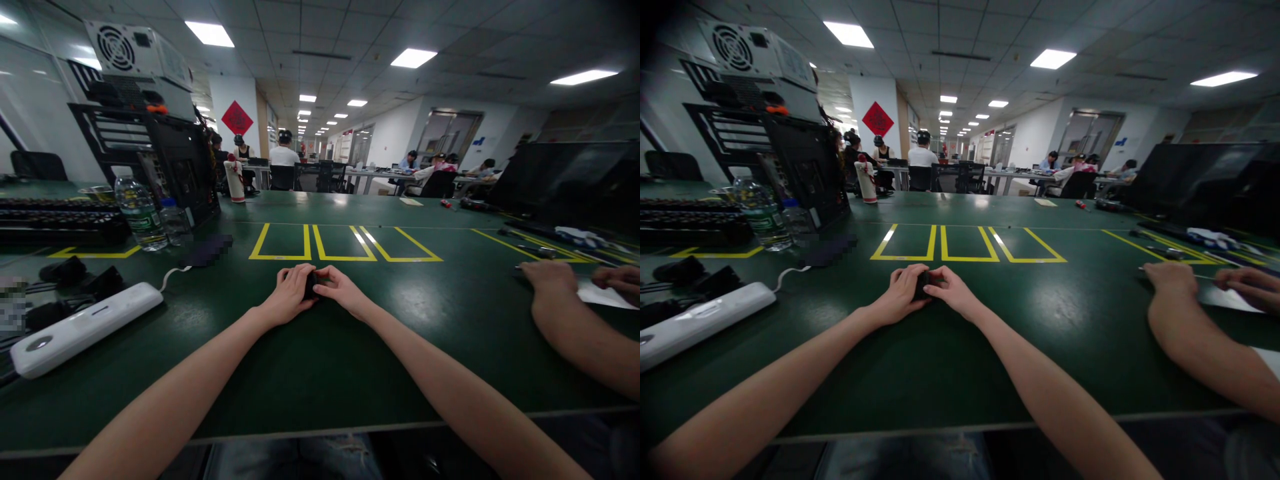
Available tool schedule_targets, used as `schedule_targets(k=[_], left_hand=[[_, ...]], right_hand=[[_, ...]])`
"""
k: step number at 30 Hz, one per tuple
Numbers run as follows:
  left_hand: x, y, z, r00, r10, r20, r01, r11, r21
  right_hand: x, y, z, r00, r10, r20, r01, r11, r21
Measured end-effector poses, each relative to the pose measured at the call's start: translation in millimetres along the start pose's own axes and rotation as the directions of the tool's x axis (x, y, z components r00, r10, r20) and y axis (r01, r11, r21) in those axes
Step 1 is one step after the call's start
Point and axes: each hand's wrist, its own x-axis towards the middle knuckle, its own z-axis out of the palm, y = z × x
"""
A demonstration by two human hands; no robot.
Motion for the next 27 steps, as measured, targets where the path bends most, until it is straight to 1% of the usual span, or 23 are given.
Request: schedule_targets(k=[3, 10, 13, 16, 20, 23, 27], left_hand=[[-0.3, -0.5, 1.2, 1.000, 0.001, -0.006, -0.001, 1.000, 0.001], [-0.8, 1.2, -1.1, 1.000, -0.004, -0.005, 0.004, 1.000, -0.003], [-0.9, 0.8, -1.1, 1.000, -0.005, -0.002, 0.005, 1.000, -0.002], [-1.0, 0.0, -0.5, 1.000, -0.006, 0.004, 0.006, 1.000, 0.007], [-1.0, -0.1, -0.9, 1.000, -0.007, 0.009, 0.007, 1.000, 0.002], [-0.9, 0.5, -2.1, 1.000, -0.011, 0.010, 0.011, 1.000, -0.008], [-0.9, 1.4, -3.3, 1.000, -0.014, 0.008, 0.014, 1.000, -0.013]], right_hand=[[-1.8, -0.9, 0.7, 1.000, -0.019, 0.000, 0.019, 1.000, -0.020], [-1.1, -1.1, 4.9, 0.996, -0.051, -0.067, 0.050, 0.999, -0.016], [-0.7, -0.7, 5.0, 0.996, -0.018, -0.088, 0.015, 0.999, -0.030], [-1.0, -0.9, 4.0, 0.997, 0.025, -0.067, -0.027, 0.999, -0.029], [-2.7, -2.5, 2.9, 1.000, -0.009, -0.015, 0.009, 1.000, 0.001], [-3.8, -3.6, 3.6, 0.999, -0.014, -0.040, 0.013, 1.000, -0.024], [-3.1, -3.3, 5.5, 0.996, -0.025, -0.089, 0.023, 1.000, -0.016]])
